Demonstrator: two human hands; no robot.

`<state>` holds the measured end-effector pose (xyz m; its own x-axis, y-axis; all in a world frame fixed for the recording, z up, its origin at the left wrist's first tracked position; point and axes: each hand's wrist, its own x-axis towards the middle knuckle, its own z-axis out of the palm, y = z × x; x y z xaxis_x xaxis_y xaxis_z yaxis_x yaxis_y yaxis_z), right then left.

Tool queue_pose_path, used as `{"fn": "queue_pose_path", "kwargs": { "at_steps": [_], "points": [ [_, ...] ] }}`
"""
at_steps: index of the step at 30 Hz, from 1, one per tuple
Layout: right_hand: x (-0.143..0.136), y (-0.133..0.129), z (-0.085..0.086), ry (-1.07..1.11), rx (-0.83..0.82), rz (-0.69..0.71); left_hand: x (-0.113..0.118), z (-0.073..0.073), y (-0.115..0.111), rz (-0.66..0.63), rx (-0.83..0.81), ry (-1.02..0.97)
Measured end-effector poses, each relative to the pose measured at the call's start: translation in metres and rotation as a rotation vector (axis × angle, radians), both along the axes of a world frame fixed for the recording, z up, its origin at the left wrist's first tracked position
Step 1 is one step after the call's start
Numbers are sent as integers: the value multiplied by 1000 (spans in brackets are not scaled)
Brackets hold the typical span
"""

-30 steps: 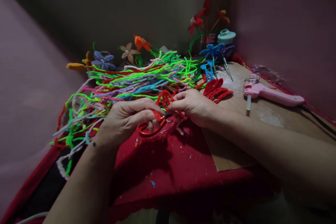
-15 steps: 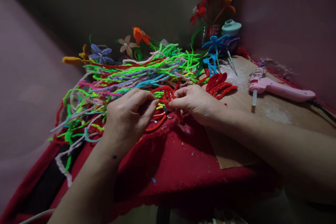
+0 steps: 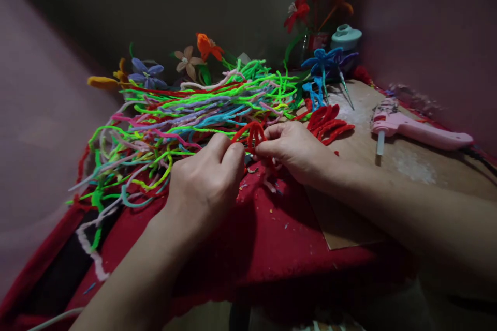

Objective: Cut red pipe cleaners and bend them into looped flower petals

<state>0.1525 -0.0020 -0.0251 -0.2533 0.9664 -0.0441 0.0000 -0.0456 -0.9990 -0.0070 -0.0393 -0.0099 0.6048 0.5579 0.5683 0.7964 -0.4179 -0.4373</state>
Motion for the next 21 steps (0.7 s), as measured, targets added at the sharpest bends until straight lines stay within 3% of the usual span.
{"fn": "queue_pose_path", "kwargs": {
  "at_steps": [6, 10, 15, 21],
  "points": [
    [-2, 1, -4, 77, -26, 37, 4, 1, -3, 23, 75, 4],
    [-1, 1, -6, 142, -10, 60, 9, 1, -5, -2, 27, 74],
    [1, 1, -7, 186, 0, 147, 8, -3, -1, -46, -110, 74],
    [3, 3, -5, 170, 18, 139, 0, 0, 7, -205, -414, -242]
  ]
}}
